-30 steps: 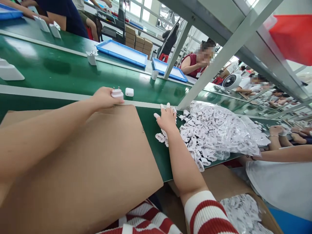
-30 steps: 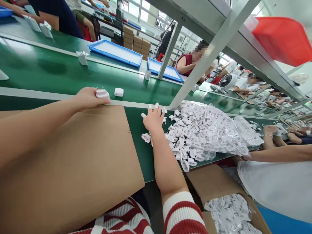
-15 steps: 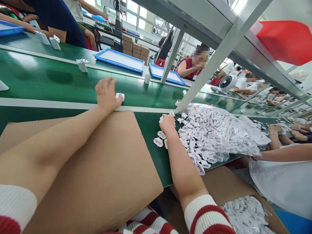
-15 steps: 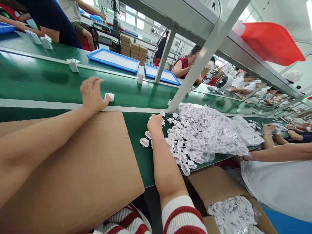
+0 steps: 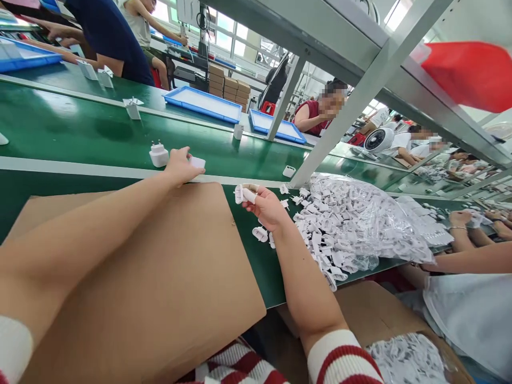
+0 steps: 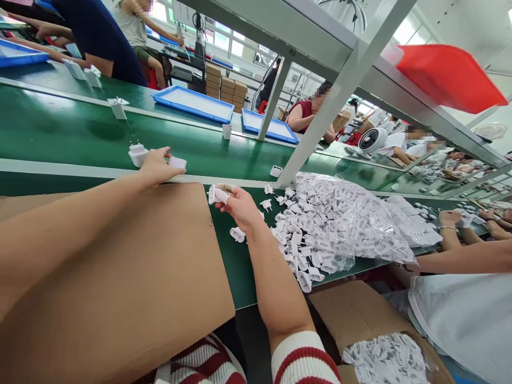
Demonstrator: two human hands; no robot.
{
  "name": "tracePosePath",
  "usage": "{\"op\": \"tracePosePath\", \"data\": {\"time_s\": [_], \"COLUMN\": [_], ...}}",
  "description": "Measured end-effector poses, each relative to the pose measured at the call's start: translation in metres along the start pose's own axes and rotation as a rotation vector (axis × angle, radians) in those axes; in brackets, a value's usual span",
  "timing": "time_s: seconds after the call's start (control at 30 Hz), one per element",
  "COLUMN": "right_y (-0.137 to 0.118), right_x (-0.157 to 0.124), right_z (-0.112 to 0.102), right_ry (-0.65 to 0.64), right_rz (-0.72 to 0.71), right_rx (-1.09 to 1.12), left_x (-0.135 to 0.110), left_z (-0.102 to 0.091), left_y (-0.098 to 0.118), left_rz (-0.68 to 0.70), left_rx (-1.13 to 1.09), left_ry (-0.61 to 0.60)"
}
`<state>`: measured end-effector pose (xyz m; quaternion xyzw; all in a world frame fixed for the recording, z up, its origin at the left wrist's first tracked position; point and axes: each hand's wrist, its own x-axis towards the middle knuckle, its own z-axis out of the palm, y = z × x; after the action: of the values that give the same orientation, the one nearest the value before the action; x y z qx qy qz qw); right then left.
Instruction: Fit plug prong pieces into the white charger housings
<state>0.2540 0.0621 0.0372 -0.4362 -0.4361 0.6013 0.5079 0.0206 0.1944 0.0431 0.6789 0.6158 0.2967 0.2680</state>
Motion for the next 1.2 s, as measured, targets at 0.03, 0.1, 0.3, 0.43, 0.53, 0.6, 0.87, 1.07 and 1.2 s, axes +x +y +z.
{"op": "tracePosePath", "data": {"time_s": [0.03,0.1,0.3,0.43,0.53,0.6,0.87,1.07,1.2], "right_y": [-0.001,0.0,0.006,0.014,0.019,0.021,0.021,0.032,0.032], "right_x": [-0.004,-0.011,-0.021,-0.022,-0.023,-0.027,-0.041,-0.037,-0.039], "right_z": [0.002,0.006,0.018,0.025,0.03,0.032,0.043,0.045,0.048], "right_ry": [-0.05,-0.13,-0.122,-0.079,-0.025,0.0,-0.155,-0.073,-0.072], "right_rz": [0.01,-0.007,-0.154,-0.213,-0.328,-0.397,-0.524,-0.62,-0.653], "right_rx": [0.014,0.001,-0.127,-0.179,-0.332,-0.458,-0.926,-1.015,-1.115], "left_x": [-0.017,-0.053,-0.128,-0.144,-0.147,-0.148,-0.145,-0.145,-0.146], "left_z": [-0.004,-0.008,0.0,0.009,0.013,0.013,0.015,0.014,0.014], "left_y": [0.0,-0.001,-0.015,-0.025,-0.029,-0.03,-0.033,-0.032,-0.031], "left_rz": [-0.019,-0.043,0.018,0.149,0.195,0.22,0.371,0.334,0.333], "left_rx": [-0.057,-0.168,-0.551,-0.565,-0.448,-0.38,-0.276,-0.324,-0.33], "left_ry": [-0.051,-0.23,-0.592,-0.491,-0.468,-0.441,-0.389,-0.42,-0.404]}}
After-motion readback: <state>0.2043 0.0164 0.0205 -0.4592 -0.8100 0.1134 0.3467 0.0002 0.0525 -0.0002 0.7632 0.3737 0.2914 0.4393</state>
